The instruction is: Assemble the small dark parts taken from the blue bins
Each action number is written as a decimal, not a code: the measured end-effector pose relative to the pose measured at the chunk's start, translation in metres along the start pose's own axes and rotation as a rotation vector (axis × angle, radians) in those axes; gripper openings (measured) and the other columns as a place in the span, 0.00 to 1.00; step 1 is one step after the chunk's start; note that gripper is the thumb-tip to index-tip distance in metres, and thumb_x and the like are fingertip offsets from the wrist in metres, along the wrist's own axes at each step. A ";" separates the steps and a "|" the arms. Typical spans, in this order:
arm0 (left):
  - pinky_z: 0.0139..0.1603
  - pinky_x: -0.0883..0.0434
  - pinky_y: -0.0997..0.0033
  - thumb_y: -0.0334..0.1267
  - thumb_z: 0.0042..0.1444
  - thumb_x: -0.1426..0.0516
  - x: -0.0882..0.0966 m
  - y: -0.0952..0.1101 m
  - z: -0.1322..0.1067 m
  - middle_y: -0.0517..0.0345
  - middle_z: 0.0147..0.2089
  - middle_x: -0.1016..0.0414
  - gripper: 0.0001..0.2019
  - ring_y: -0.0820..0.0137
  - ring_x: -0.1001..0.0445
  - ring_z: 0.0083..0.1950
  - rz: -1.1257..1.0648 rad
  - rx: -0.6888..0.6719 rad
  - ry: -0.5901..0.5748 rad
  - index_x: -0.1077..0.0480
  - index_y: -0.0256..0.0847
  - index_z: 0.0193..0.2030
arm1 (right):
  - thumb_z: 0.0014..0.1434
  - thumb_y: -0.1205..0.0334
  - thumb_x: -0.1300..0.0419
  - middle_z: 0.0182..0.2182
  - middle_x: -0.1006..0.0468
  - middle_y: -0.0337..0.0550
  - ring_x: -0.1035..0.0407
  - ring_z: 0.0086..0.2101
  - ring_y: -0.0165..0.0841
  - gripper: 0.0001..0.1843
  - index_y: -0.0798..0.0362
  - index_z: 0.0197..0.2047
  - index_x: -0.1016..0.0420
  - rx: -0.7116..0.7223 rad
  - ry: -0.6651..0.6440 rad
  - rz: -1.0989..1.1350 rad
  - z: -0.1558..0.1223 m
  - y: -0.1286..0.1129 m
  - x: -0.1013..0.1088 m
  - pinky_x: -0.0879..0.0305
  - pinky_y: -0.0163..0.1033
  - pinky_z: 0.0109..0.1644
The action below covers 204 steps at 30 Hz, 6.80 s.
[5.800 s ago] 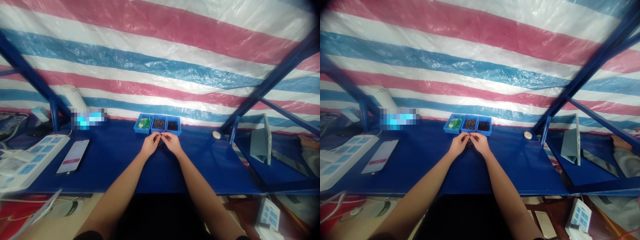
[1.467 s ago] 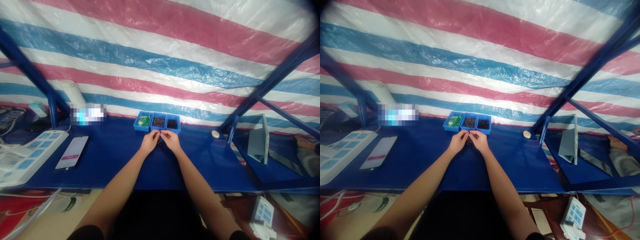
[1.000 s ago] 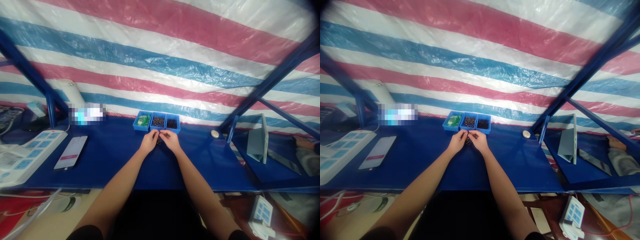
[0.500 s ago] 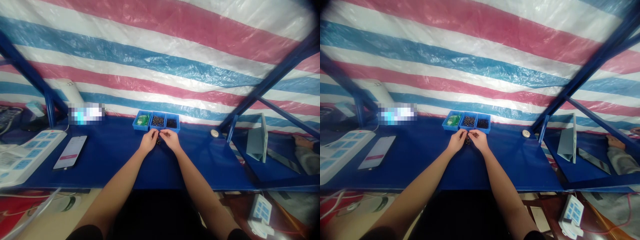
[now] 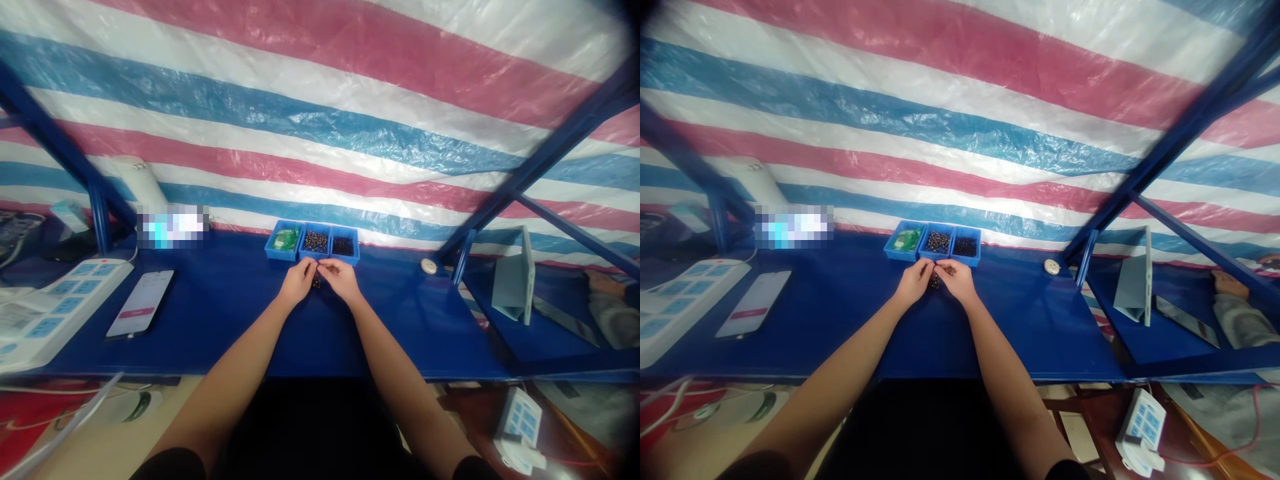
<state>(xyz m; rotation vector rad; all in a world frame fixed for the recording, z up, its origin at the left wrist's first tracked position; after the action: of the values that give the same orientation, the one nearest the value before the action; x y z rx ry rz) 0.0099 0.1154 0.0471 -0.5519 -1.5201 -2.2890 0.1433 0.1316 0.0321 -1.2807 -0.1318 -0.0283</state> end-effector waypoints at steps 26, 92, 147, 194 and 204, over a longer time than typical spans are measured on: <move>0.36 0.33 0.72 0.45 0.62 0.50 0.016 -0.007 -0.001 0.60 0.31 0.25 0.11 0.70 0.27 0.32 0.111 0.049 0.163 0.30 0.43 0.39 | 0.58 0.68 0.45 0.44 0.21 0.45 0.28 0.43 0.36 0.14 0.50 0.45 0.22 0.244 -0.062 -0.582 0.000 -0.011 -0.004 0.34 0.43 0.53; 0.37 0.33 0.73 0.47 0.64 0.52 -0.002 0.003 0.000 0.60 0.36 0.24 0.15 0.71 0.28 0.34 0.035 -0.047 -0.003 0.28 0.44 0.42 | 0.54 0.53 0.38 0.35 0.20 0.44 0.27 0.33 0.34 0.15 0.53 0.40 0.21 -0.013 0.044 -0.004 0.002 -0.001 0.004 0.29 0.39 0.40; 0.34 0.33 0.74 0.47 0.62 0.50 0.001 0.001 0.000 0.61 0.31 0.26 0.13 0.72 0.29 0.30 0.002 -0.018 0.033 0.30 0.43 0.43 | 0.53 0.51 0.37 0.31 0.20 0.42 0.28 0.29 0.32 0.17 0.53 0.41 0.20 -0.064 0.015 0.048 0.002 0.002 0.002 0.29 0.38 0.35; 0.33 0.33 0.74 0.46 0.63 0.49 0.005 0.000 -0.001 0.63 0.29 0.27 0.12 0.73 0.29 0.28 -0.031 -0.007 0.079 0.32 0.43 0.45 | 0.53 0.52 0.36 0.37 0.18 0.45 0.24 0.36 0.36 0.17 0.52 0.43 0.20 0.009 0.017 0.024 0.003 -0.001 0.002 0.27 0.42 0.45; 0.34 0.33 0.73 0.47 0.63 0.50 0.005 -0.002 0.000 0.62 0.29 0.27 0.12 0.72 0.28 0.30 -0.016 -0.002 0.078 0.32 0.43 0.41 | 0.52 0.53 0.35 0.38 0.18 0.46 0.24 0.36 0.36 0.16 0.53 0.42 0.20 0.000 0.019 0.033 0.003 0.000 0.001 0.27 0.42 0.44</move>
<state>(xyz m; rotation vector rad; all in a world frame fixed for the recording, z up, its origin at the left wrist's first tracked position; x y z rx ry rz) 0.0048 0.1160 0.0475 -0.4472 -1.4909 -2.2963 0.1442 0.1347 0.0326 -1.2816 -0.0945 -0.0122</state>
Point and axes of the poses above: each hand's wrist, its own z-axis towards the middle knuckle, its own x-axis out of the back of the hand, y = z × x, the point moved 10 cm from there along z, towards the middle knuckle
